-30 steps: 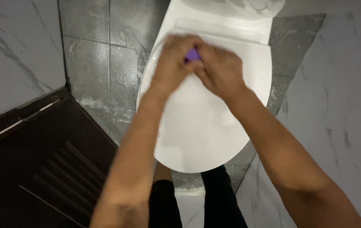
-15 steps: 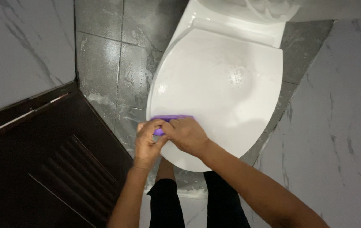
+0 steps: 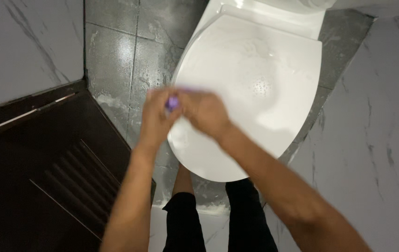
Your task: The person scrubs the white toilet seat with a purple sponge, moving in circular and back-and-forth motions to clean the surface. The camera remains in a high-angle, first-person perspective focused on the toilet bowl and seat.
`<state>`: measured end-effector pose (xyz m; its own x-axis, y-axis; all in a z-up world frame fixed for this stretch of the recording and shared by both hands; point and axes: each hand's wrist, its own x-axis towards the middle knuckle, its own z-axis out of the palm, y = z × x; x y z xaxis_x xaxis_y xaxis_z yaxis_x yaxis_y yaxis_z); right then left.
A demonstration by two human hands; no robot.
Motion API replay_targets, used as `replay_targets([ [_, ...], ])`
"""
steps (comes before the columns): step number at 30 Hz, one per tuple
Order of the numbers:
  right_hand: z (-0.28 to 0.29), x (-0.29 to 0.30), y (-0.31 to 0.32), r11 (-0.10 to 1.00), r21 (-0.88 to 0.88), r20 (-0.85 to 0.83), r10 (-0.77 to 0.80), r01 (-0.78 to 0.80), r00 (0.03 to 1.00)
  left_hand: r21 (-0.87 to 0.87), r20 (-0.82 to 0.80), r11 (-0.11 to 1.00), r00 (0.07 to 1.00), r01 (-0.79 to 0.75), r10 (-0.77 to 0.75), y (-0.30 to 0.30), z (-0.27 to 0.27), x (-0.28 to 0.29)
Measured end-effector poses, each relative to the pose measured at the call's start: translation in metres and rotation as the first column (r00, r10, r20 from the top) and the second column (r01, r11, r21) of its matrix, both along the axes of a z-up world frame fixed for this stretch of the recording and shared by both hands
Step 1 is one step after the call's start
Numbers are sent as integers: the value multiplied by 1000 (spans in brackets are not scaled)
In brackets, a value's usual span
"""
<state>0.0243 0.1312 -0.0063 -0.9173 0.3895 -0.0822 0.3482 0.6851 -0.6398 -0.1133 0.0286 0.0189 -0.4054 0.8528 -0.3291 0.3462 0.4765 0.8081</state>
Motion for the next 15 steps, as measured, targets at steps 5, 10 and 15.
replay_targets([
  [5,-35,66,-120,977,178,-59,130,-117,990,-77,188,997,982,16,-1,-132,-26,57],
  [10,-42,65,-126,957,265,-124,158,-121,980,-46,46,995,994,-92,94,-156,-45,75],
  [15,-64,31,-110,975,197,-172,139,-104,975,-49,72,982,980,-183,186,-120,-24,43],
])
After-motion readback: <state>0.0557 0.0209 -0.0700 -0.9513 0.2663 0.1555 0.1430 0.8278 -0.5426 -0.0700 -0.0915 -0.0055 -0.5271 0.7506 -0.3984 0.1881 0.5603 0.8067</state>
